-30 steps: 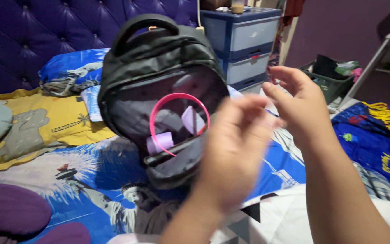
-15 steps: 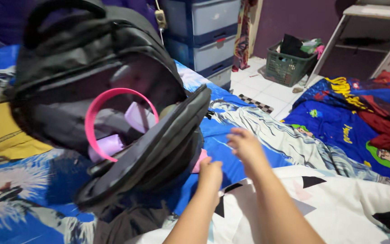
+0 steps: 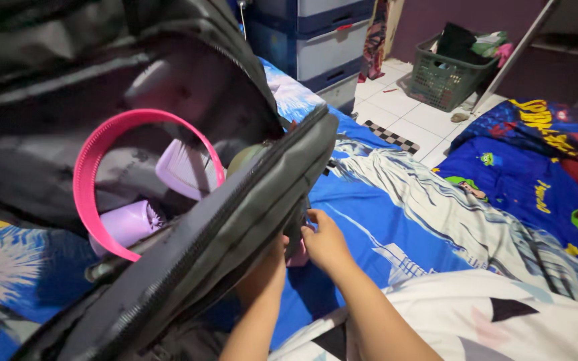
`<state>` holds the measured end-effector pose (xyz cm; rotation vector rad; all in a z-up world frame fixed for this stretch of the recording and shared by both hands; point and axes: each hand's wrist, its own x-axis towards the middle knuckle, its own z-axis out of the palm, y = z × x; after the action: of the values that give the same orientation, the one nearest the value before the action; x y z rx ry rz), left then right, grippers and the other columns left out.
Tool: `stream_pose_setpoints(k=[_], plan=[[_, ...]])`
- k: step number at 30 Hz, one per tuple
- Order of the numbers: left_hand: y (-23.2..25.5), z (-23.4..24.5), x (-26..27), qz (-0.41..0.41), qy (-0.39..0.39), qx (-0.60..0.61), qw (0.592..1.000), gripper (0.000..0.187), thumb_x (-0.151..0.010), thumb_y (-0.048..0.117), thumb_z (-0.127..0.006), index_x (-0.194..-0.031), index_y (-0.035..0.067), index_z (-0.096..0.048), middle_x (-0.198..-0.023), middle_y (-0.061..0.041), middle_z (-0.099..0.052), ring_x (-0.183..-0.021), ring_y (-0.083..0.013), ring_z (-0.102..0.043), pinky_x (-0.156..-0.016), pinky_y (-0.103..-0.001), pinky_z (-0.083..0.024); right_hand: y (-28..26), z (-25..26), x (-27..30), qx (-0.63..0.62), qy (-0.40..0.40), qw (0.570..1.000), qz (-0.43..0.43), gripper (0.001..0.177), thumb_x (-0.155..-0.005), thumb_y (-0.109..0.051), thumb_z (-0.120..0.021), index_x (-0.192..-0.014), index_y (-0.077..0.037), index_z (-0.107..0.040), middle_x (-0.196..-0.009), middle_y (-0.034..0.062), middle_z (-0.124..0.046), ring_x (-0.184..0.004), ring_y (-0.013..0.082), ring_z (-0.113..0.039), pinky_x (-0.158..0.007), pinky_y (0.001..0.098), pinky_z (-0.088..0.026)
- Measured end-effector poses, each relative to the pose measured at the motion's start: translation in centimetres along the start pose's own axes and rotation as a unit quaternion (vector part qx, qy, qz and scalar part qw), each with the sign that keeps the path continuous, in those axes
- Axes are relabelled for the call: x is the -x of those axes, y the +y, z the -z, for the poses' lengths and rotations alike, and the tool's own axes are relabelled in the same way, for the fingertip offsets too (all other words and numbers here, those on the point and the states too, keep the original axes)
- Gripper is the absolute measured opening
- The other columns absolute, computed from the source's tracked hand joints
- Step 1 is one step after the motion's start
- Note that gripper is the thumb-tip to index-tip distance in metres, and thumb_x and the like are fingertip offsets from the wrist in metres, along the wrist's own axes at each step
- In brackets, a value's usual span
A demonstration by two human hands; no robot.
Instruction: The person packs a black backpack with folded clothes, a hairbrush, a hair roller, a headband, and a small pouch. They place each item into the main compartment or front pocket, then zip the compartments closed.
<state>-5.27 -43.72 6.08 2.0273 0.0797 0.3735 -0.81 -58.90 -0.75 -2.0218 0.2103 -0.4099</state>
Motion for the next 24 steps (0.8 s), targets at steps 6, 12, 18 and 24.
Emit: stream_pose_setpoints(k=[6,12,18,24], plan=[[2.3,0.6,-3.4,-0.019,0.014,-0.061,0.998,0.056,-0.093,0.061,-0.05,-0.078,0.015,-0.078,-0.069,0.002,-0.076,-0.07,-0.0192,-0.072,-0.084,-0.041,-0.053,0.3,-0.7,-1.6,-0.042,-0.05,0.984,-0.164,0.049,-0.09,-0.021,-0.065,-0.136,-0.005,-0.058,-0.124,0.0152,-0.071,-0.106,0.0327,-0.075,-0.09,0.0406,-0.058],[3.2,0.2,-5.5,-0.023,-0.017,-0.12,0.992,0.058,-0.095,0.06,-0.042,-0.08,0.016,-0.077,-0.071,0.002,-0.076,-0.076,-0.0247,-0.071,-0.081,-0.045,-0.051,1.9,-1.2,-1.4,0.042,-0.037,0.998,-0.039,0.067,-0.076,-0.023,-0.084,-0.133,0.002,-0.06,-0.121,0.0215,-0.072,-0.108,0.0295,-0.07,-0.092,0.0373,-0.054],[3.6,0.1,-5.8,0.008,-0.042,-0.114,0.993,0.068,-0.094,0.064,-0.037,-0.068,0.016,-0.078,-0.07,0.001,-0.076,-0.076,-0.0232,-0.071,-0.081,-0.041,-0.053,1.5,-0.4,-0.9,0.109,-0.096,0.977,-0.158,0.083,-0.057,-0.041,-0.094,-0.123,0.0,-0.067,-0.107,0.0187,-0.075,-0.098,0.029,-0.076,-0.085,0.0384,-0.059],[1.6,-0.7,-5.9,0.066,-0.115,0.057,0.99,0.064,-0.094,0.061,-0.045,-0.079,0.008,-0.076,-0.07,-0.004,-0.078,-0.064,-0.0155,-0.075,-0.07,-0.032,-0.06,-0.6,0.9,0.9,0.22,-0.08,0.967,-0.097,0.083,-0.049,-0.043,-0.101,-0.108,0.001,-0.062,-0.105,0.0252,-0.065,-0.094,0.037,-0.066,-0.082,0.0413,-0.056]])
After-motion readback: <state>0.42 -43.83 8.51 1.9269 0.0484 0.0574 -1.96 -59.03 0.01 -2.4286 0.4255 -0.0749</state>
